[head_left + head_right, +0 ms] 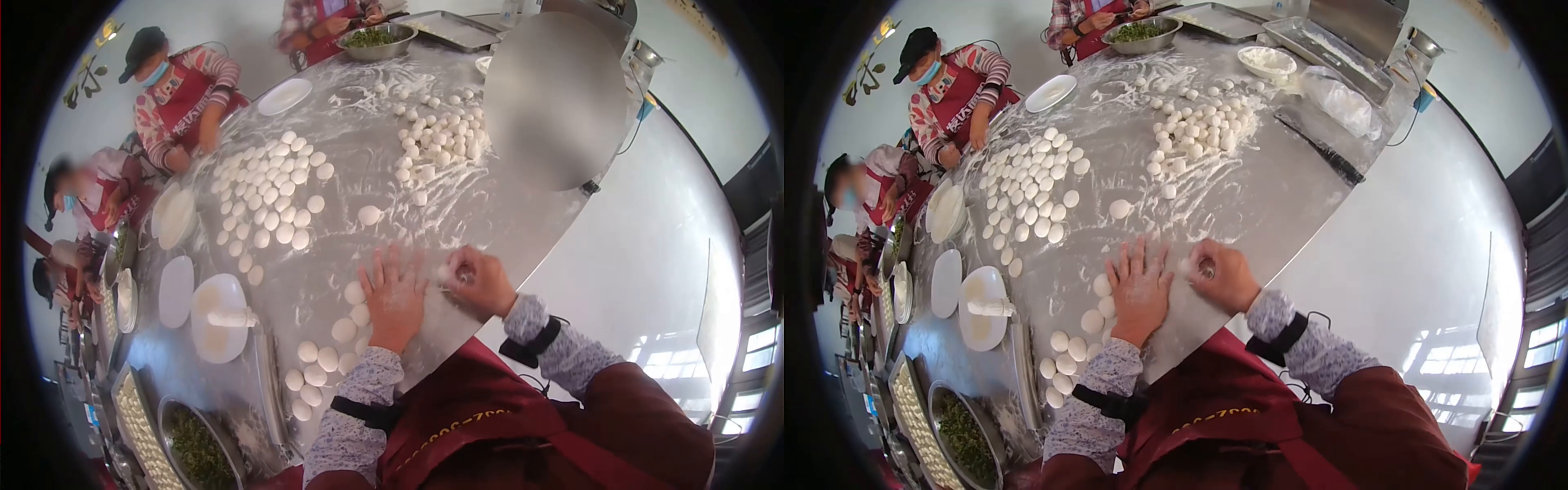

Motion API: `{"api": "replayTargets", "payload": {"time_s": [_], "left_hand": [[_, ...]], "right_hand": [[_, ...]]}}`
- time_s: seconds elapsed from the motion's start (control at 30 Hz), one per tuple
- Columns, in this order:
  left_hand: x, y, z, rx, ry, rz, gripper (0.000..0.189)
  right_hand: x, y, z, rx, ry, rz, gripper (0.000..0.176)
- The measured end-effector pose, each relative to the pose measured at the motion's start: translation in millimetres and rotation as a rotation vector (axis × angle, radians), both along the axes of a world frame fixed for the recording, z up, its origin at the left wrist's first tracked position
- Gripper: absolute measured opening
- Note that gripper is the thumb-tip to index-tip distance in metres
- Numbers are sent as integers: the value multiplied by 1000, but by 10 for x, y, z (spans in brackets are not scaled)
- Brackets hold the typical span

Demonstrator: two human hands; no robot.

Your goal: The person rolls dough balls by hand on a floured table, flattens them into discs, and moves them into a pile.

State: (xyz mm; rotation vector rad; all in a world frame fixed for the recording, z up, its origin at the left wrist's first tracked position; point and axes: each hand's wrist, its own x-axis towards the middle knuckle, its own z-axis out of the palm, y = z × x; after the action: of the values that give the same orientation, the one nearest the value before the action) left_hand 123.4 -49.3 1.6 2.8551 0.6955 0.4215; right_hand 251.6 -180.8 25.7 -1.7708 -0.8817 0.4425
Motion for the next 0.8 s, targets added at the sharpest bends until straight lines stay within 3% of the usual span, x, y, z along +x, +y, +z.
{"api": "replayTargets", "payload": {"time_s": [0.1,0.17,0.2,0.27,0.3,0.33,0.4,0.5,0.67,0.73,0.8], "left_hand": [[-16,42,96,-72,-9,62,56],[60,27,306,-86,-88,72,57],[109,-11,425,-108,-170,80,59],[254,-151,692,-65,-198,35,60],[340,-217,749,-18,-231,-10,61],[407,-268,571,-20,-235,-10,61],[483,-374,50,-3,-171,-197,62],[573,-410,26,-14,-137,-197,61],[435,-351,-66,-30,-140,-160,59],[312,-289,-47,-33,-124,-119,57],[154,-198,37,-42,-50,-20,55]], "right_hand": [[-230,-74,-60,70,45,123,19],[-205,-112,-120,46,-329,179,18],[-189,-138,-90,45,-327,183,18],[-121,-204,11,27,-41,181,17],[-40,-220,15,26,-79,106,16],[63,-217,0,24,-83,106,16],[273,-201,-34,93,-69,-147,17],[559,-124,56,-61,-145,-183,24],[676,505,162,13,-251,18,42],[820,789,-146,56,-718,87,47],[839,931,-215,53,-770,102,44]]}}
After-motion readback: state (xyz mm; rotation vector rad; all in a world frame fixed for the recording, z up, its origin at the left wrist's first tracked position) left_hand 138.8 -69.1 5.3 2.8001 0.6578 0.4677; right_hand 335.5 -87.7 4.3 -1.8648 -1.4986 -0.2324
